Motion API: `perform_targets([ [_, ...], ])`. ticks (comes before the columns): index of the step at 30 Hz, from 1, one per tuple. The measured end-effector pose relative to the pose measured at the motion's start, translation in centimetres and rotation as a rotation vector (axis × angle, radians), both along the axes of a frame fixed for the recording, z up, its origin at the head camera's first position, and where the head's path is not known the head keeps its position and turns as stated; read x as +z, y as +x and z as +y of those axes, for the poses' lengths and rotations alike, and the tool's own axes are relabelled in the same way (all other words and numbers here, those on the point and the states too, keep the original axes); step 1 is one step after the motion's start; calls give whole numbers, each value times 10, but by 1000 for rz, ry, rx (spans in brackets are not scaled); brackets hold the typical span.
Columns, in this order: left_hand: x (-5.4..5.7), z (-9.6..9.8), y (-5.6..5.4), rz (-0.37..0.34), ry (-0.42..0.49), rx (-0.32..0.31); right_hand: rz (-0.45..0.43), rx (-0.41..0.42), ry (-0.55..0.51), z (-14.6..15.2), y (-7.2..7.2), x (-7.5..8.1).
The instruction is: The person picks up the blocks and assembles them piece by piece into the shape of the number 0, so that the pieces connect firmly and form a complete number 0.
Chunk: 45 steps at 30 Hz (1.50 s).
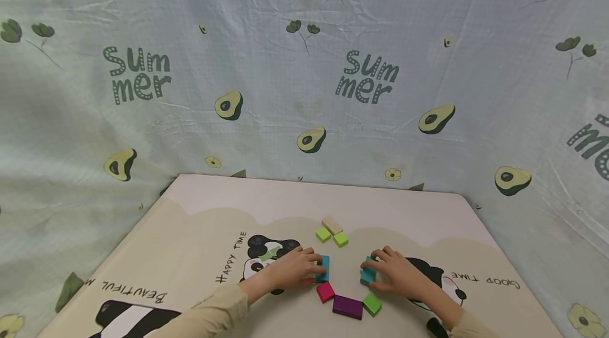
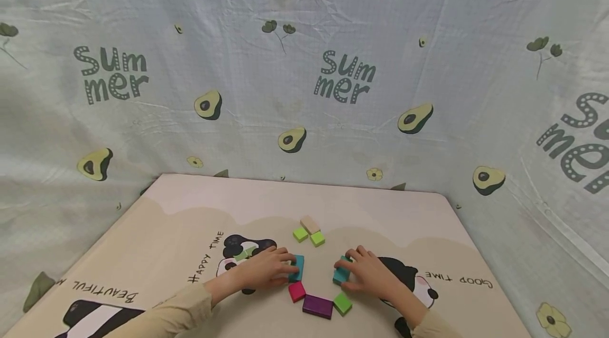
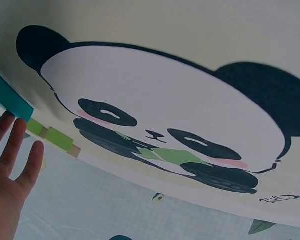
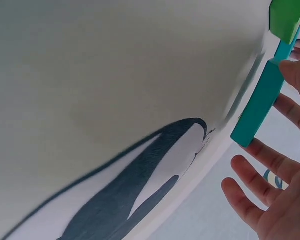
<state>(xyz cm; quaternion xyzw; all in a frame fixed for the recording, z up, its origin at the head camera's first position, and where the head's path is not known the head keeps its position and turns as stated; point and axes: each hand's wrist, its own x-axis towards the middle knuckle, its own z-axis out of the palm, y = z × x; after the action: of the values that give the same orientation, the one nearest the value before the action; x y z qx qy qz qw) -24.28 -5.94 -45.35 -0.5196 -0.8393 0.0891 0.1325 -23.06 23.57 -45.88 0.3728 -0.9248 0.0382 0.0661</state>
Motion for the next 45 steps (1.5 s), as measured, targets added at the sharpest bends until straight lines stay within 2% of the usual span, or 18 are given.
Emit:
perform_targets([
  [4,-1,-1,2,-1,12,-8,-8,-3,-10,4,7,-1],
  [11,-3,-2,4,10,47,-26,55,9,-24,9,13,-3],
  [21,0,-2,3,-4,37,-16,33,-16,-30,13,15,-10],
  [32,-1,-2,0,6,31,-18,87,17,-40,17,18,-8],
  [45,-1,-1,-1,12,19,-18,70,15,-23,19,19,-7],
])
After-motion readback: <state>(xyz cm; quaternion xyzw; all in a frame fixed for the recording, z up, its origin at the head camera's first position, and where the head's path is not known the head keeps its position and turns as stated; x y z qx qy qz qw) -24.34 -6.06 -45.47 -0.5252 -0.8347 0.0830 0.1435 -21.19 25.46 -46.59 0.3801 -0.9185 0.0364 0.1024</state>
